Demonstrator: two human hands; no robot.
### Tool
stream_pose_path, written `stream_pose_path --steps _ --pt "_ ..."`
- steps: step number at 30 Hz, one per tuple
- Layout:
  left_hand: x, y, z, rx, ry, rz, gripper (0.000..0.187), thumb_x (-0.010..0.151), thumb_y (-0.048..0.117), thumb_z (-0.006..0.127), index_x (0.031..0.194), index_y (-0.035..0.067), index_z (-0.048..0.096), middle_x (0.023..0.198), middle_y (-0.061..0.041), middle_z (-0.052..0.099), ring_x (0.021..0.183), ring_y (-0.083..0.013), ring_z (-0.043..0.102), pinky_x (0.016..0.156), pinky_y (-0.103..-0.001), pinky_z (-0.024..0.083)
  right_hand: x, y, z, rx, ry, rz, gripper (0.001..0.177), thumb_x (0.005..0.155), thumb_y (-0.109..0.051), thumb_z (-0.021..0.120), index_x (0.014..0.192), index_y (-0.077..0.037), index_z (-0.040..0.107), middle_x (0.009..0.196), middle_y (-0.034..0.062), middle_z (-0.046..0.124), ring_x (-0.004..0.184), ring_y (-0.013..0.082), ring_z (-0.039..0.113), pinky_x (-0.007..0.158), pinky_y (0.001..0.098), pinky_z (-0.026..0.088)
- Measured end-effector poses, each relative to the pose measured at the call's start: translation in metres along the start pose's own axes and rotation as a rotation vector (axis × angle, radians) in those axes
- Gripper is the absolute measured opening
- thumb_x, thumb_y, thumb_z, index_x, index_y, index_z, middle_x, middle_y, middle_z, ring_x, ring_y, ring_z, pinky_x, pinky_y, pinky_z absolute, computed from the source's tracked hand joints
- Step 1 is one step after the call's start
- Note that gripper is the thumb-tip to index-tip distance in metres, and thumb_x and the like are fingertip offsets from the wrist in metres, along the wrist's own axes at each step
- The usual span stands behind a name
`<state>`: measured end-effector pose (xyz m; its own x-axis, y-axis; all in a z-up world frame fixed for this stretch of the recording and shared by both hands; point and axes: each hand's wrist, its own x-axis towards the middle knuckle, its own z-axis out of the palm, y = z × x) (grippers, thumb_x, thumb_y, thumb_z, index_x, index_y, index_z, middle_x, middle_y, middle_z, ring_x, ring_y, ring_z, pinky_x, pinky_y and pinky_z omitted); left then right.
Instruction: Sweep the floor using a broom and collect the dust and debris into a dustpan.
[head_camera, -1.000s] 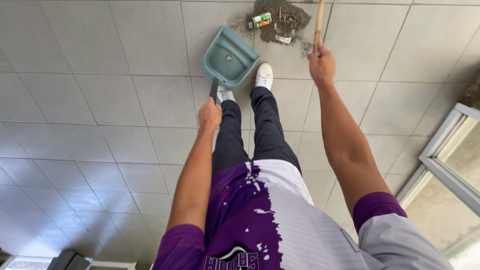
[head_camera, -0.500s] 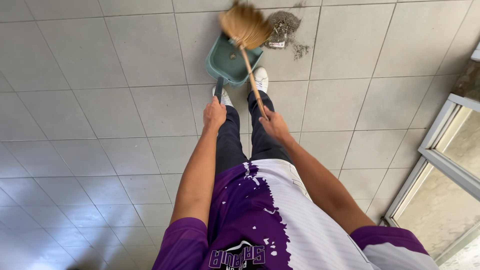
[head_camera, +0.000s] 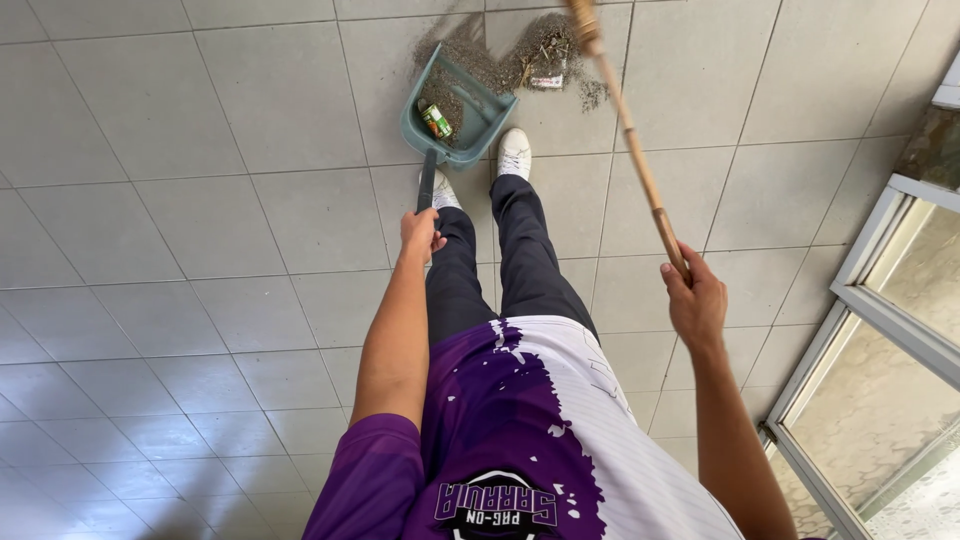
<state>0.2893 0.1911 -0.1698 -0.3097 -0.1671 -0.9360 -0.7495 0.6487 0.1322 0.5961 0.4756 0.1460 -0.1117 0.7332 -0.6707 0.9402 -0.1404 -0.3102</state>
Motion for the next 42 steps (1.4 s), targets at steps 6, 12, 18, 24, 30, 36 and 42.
stream_pose_path --steps 6,12,18,24,30,36,42 --pt "-0.011 0.003 -0.011 0.174 -0.005 0.127 0.053 0.092 0.021 0.063 0.136 -0.006 0.049 0.089 -0.023 0.058 0.056 -0.0215 0.062 0.038 -0.032 0.059 0.113 0.055 0.026 0.365 -0.004 0.152 0.043 0.094 -0.017 0.06 0.132 0.002 0.051 0.062 0.011 0.059 0.042 0.0194 0.052 0.035 0.0304 0.042" --pt "-0.042 0.021 -0.002 0.259 0.018 0.12 0.061 0.095 0.022 0.06 0.15 0.0 0.045 0.11 -0.029 0.063 0.061 -0.0244 0.067 0.042 -0.027 0.062 0.259 0.054 0.15 -0.05 0.217 -0.109 0.031 0.099 -0.025 0.057 0.092 0.003 0.07 0.081 0.0287 0.069 0.088 0.0511 0.07 0.069 0.0582 0.054" --pt "-0.054 0.037 0.015 0.321 0.009 0.104 0.068 0.099 0.031 0.06 0.156 0.003 0.038 0.142 -0.033 0.052 0.093 -0.0343 0.072 0.051 -0.027 0.065 0.218 0.059 0.269 -0.246 0.128 -0.721 0.022 0.091 -0.013 0.056 0.089 0.009 0.056 0.065 0.0296 0.059 0.062 0.0568 0.067 0.049 0.0619 0.05" --pt "-0.029 0.021 0.024 0.336 0.007 0.09 0.07 0.098 0.032 0.063 0.158 0.006 0.037 0.145 -0.03 0.051 0.085 -0.0355 0.074 0.049 -0.029 0.066 0.116 0.018 0.253 -0.157 -0.433 -0.092 0.034 0.094 -0.032 0.056 0.11 -0.004 0.064 0.099 0.0333 0.071 0.103 0.0527 0.068 0.087 0.0619 0.054" --pt "-0.031 0.021 0.025 0.251 -0.002 0.063 0.066 0.098 0.024 0.063 0.155 0.005 0.037 0.087 -0.016 0.07 0.053 -0.0195 0.07 0.043 -0.028 0.066 0.082 0.035 0.134 -0.017 -0.32 -0.146 0.028 0.1 -0.023 0.06 0.123 -0.015 0.074 0.097 0.0194 0.075 0.099 0.0404 0.072 0.08 0.0508 0.056" --pt "-0.002 0.011 0.015 0.023 0.003 -0.015 0.073 0.088 0.015 0.07 0.152 0.007 0.036 0.085 -0.018 0.066 0.06 -0.0283 0.076 0.053 -0.04 0.071 0.049 0.013 0.03 -0.197 -0.065 -0.052 0.038 0.101 -0.03 0.063 0.136 -0.016 0.07 0.1 0.0229 0.074 0.1 0.0437 0.069 0.084 0.0577 0.052" --pt "0.01 0.011 0.01 -0.001 -0.104 -0.075 0.059 0.096 0.016 0.065 0.144 -0.001 0.036 0.079 -0.01 0.059 0.06 -0.0223 0.072 0.049 -0.031 0.068 0.148 0.029 0.129 -0.116 -0.05 -0.316 0.034 0.098 -0.015 0.057 0.13 -0.003 0.064 0.089 0.034 0.069 0.091 0.0564 0.067 0.077 0.0673 0.047"
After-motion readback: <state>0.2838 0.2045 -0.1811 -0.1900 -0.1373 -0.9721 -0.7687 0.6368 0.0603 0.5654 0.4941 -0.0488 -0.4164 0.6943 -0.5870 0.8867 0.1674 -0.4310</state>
